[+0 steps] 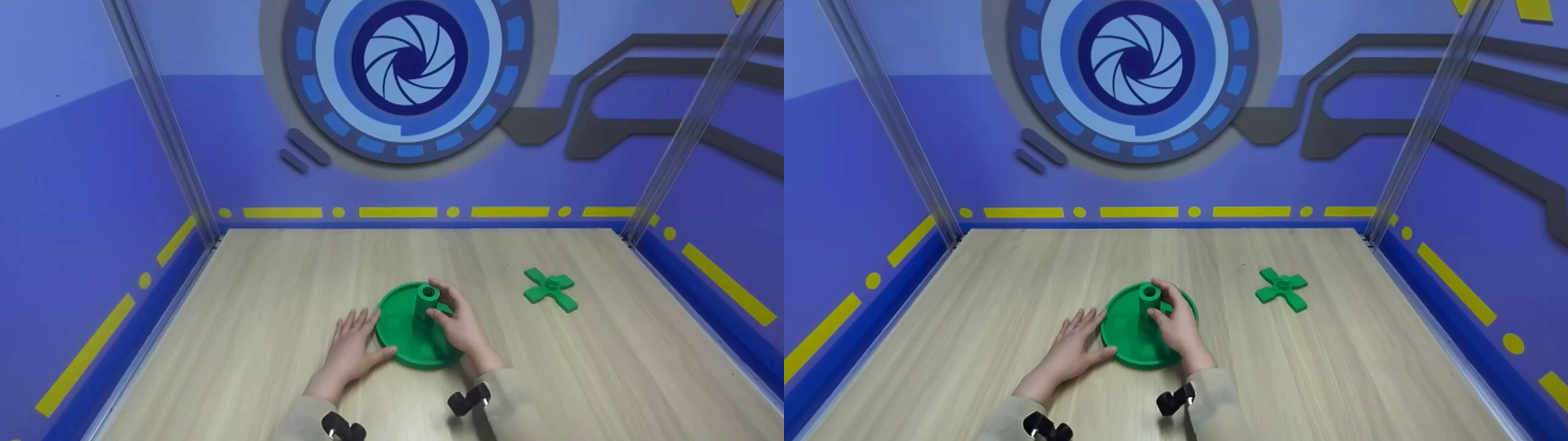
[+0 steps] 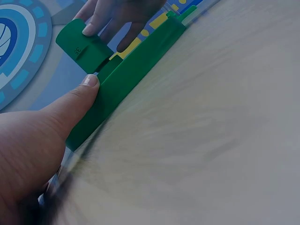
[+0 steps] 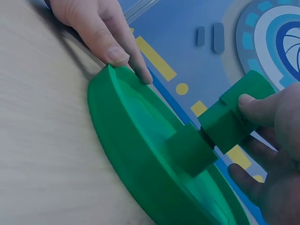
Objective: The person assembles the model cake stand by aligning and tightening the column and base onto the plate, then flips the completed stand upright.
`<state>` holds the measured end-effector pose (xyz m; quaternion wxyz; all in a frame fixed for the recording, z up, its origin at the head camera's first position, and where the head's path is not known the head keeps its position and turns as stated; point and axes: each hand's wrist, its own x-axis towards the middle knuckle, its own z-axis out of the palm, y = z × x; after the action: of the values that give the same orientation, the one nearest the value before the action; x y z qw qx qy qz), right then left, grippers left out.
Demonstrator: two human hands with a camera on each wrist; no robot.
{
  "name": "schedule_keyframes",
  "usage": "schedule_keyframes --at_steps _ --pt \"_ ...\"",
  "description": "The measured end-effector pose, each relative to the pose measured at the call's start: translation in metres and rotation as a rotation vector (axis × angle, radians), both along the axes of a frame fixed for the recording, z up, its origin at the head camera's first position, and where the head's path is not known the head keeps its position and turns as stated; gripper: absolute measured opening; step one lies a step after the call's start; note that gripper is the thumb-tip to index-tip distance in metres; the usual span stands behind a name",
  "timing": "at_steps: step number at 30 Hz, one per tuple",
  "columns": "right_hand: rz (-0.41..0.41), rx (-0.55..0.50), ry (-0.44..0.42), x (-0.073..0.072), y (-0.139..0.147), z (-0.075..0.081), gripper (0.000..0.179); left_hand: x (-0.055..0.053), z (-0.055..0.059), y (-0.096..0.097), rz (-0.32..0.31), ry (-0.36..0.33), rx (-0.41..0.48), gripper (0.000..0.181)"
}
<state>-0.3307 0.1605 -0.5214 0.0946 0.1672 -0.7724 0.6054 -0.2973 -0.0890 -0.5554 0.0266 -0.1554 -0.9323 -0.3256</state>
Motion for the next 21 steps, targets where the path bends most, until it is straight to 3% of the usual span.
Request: schedule_keyframes --at_steps 21 --pt "-0.182 0.046 -0.005 0.001 -0.01 -0.004 0.054 -0.001 -0.001 0.0 0.007 -0.008 -0.012 0.091"
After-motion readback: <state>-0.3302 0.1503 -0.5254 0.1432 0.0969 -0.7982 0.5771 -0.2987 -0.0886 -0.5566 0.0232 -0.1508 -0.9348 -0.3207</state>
